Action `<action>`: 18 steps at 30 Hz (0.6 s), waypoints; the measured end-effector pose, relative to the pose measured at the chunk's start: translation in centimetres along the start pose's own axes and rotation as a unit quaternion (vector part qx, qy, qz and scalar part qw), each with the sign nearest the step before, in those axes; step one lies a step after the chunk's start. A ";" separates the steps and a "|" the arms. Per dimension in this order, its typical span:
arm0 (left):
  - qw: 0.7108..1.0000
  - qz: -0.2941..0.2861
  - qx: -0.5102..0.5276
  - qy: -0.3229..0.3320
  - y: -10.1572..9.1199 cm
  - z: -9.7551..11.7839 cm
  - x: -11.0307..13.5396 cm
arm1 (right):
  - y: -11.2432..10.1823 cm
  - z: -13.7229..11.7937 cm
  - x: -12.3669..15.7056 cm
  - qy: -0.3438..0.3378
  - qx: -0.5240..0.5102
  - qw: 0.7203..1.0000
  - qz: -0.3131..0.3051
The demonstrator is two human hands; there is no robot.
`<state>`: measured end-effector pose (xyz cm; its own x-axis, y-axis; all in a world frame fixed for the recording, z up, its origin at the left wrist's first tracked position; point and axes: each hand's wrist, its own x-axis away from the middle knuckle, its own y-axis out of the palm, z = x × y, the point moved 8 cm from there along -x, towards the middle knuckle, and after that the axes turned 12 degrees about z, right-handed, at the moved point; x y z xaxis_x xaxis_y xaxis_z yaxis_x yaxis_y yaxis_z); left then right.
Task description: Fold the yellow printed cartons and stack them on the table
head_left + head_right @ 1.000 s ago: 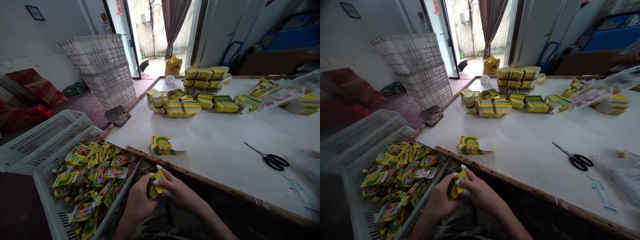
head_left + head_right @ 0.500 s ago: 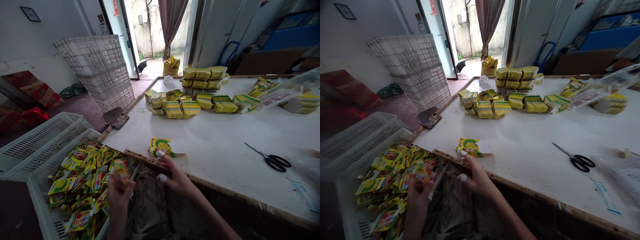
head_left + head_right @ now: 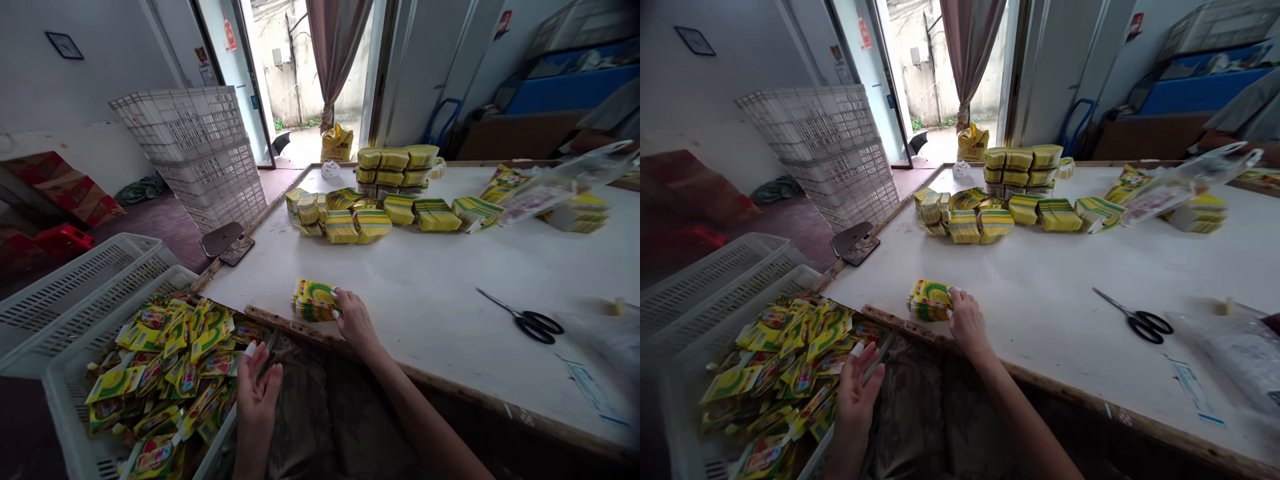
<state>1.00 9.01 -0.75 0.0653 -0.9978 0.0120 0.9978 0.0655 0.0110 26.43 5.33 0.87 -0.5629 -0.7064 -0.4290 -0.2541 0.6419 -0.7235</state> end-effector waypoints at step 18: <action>0.958 -0.051 0.247 -0.140 2.9 -1.8 1.7 | -1.0 -7.7 5.5 0.052 -0.369 0.920 -0.118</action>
<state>4.05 7.51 -2.55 -0.1074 -0.9616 0.2525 0.8673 0.0336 0.4967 17.57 3.12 3.36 -0.4860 -0.8444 -0.2254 -0.8227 0.5291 -0.2081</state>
